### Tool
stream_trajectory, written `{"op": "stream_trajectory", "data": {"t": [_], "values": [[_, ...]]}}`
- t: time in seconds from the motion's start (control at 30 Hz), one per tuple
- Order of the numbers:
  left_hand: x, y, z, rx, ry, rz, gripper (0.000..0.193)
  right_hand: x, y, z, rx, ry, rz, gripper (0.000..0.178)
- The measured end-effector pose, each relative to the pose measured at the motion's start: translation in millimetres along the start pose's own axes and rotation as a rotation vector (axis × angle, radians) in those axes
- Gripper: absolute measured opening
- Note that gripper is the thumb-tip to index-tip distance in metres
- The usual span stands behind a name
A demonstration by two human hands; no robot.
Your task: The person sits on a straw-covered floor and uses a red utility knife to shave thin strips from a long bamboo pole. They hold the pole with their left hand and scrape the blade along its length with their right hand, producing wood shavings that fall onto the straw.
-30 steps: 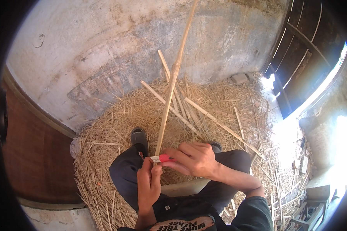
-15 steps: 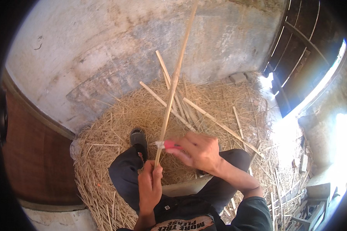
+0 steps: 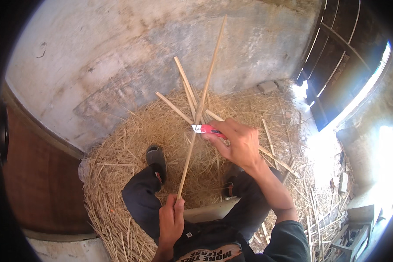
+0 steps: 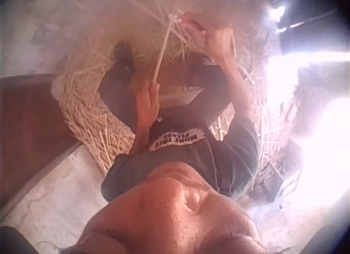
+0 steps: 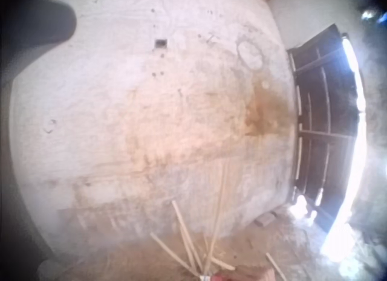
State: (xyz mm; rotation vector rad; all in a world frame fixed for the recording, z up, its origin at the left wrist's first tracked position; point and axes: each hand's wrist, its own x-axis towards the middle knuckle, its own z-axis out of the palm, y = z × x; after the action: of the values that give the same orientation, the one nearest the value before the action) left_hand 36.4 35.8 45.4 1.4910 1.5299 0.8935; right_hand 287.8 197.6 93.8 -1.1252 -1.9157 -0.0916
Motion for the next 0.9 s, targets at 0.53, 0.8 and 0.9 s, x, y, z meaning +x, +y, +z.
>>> {"op": "stream_trajectory", "data": {"t": [0.53,0.8,0.9], "values": [[1.3,-4.5,-5.8,-0.029,-0.026,-0.009,0.026,-2.5,5.8,-1.8,1.096,-0.511,0.753,0.048],[18.1,-2.8,-4.4,-0.015,0.013,0.034,0.028,-17.2,-1.2,12.4,0.711,-0.474,0.395,0.041],[22.4,0.8,-1.0,-0.030,0.023,0.063,0.027,-18.8,-16.6,20.9,0.927,-0.537,0.512,0.038]]}}
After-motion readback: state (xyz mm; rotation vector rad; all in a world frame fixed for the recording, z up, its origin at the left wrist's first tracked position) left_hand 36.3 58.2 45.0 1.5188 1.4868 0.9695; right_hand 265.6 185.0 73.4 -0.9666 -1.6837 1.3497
